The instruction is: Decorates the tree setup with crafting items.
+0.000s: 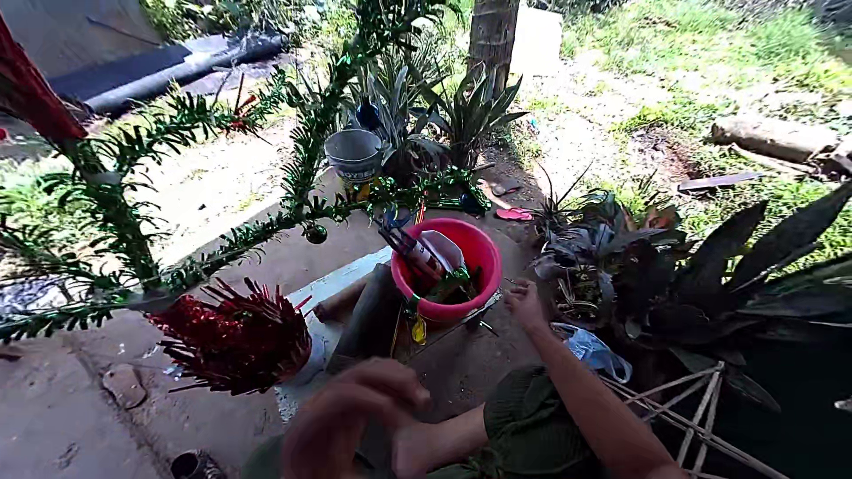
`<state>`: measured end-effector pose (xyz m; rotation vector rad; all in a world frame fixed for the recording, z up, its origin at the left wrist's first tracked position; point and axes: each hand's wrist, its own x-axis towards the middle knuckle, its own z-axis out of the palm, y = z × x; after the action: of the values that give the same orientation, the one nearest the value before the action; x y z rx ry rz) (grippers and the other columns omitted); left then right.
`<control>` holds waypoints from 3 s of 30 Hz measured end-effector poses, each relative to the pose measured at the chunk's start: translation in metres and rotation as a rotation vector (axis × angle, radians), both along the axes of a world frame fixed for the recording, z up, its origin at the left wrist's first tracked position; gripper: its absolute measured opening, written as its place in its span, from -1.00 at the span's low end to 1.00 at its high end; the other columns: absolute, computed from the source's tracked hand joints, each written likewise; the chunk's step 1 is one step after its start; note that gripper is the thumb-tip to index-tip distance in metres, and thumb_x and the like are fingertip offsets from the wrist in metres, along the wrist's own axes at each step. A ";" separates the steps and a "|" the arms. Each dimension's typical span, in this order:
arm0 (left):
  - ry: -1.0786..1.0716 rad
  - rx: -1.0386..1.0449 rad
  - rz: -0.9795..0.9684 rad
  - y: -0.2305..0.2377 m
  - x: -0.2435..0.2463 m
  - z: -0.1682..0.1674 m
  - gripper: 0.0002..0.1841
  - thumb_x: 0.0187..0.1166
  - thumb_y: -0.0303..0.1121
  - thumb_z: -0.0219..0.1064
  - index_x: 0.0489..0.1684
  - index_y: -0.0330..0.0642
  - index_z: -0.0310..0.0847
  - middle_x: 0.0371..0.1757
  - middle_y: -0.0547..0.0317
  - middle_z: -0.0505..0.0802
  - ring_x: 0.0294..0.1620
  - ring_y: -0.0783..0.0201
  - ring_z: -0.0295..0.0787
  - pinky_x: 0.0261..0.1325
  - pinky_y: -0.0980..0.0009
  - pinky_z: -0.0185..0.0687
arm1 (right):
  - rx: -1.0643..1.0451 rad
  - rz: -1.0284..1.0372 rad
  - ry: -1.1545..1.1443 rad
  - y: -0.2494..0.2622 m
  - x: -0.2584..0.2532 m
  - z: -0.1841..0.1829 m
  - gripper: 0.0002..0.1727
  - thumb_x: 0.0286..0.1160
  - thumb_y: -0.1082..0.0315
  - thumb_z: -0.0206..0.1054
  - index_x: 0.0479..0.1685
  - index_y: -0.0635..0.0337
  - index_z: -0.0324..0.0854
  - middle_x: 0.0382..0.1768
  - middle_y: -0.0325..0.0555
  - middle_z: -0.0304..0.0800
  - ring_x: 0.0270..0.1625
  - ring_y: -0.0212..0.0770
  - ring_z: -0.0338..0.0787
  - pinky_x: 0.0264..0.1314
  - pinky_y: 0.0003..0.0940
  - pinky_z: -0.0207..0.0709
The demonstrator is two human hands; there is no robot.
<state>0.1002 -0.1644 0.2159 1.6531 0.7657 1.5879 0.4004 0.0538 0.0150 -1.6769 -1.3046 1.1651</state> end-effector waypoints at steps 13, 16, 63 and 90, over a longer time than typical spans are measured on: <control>0.329 -1.009 0.555 0.216 0.018 -0.219 -0.36 0.73 -0.28 0.23 0.70 -0.46 0.13 0.45 -0.41 0.62 0.50 -0.14 0.58 0.57 -0.03 0.43 | -0.049 -0.186 0.311 -0.025 -0.049 -0.034 0.18 0.43 0.39 0.52 0.94 0.10 -0.38 0.77 0.37 0.07 0.62 0.21 0.49 0.44 0.13 0.63; 0.396 -0.943 0.579 0.210 0.025 -0.213 -0.39 0.73 -0.37 0.16 0.72 -0.49 0.10 0.45 -0.42 0.62 0.51 -0.13 0.58 0.59 -0.01 0.41 | -0.121 -0.207 0.388 -0.039 -0.042 -0.036 0.27 0.30 0.50 0.58 0.92 0.13 -0.42 0.78 0.35 0.03 0.63 0.16 0.49 0.46 0.04 0.63; 1.505 -1.294 -0.193 -0.011 0.032 -0.275 0.17 0.49 0.62 -0.49 0.24 -0.33 0.72 0.43 -0.32 0.71 0.55 -0.28 0.56 0.49 -0.40 0.35 | -0.218 0.287 1.240 -0.133 -0.042 0.068 -0.66 0.80 0.42 -0.08 0.39 0.01 0.46 0.06 -0.13 0.86 0.05 -0.15 0.89 0.24 -0.17 0.76; -0.564 -1.148 0.097 -0.029 -0.028 -0.166 -0.76 0.84 -0.30 0.09 0.09 -0.28 0.58 -0.24 0.06 0.88 -0.27 0.23 0.87 -0.14 0.28 0.81 | 0.899 1.176 -0.050 -0.178 -0.147 0.030 -0.80 0.49 0.52 0.33 -0.14 0.07 0.85 0.23 -0.12 0.87 0.62 0.08 0.56 0.75 0.19 0.24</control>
<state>0.0719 -0.1935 0.0496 0.3318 1.1285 1.1637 0.2536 -0.1238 0.0451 -0.2003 -2.4535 0.8056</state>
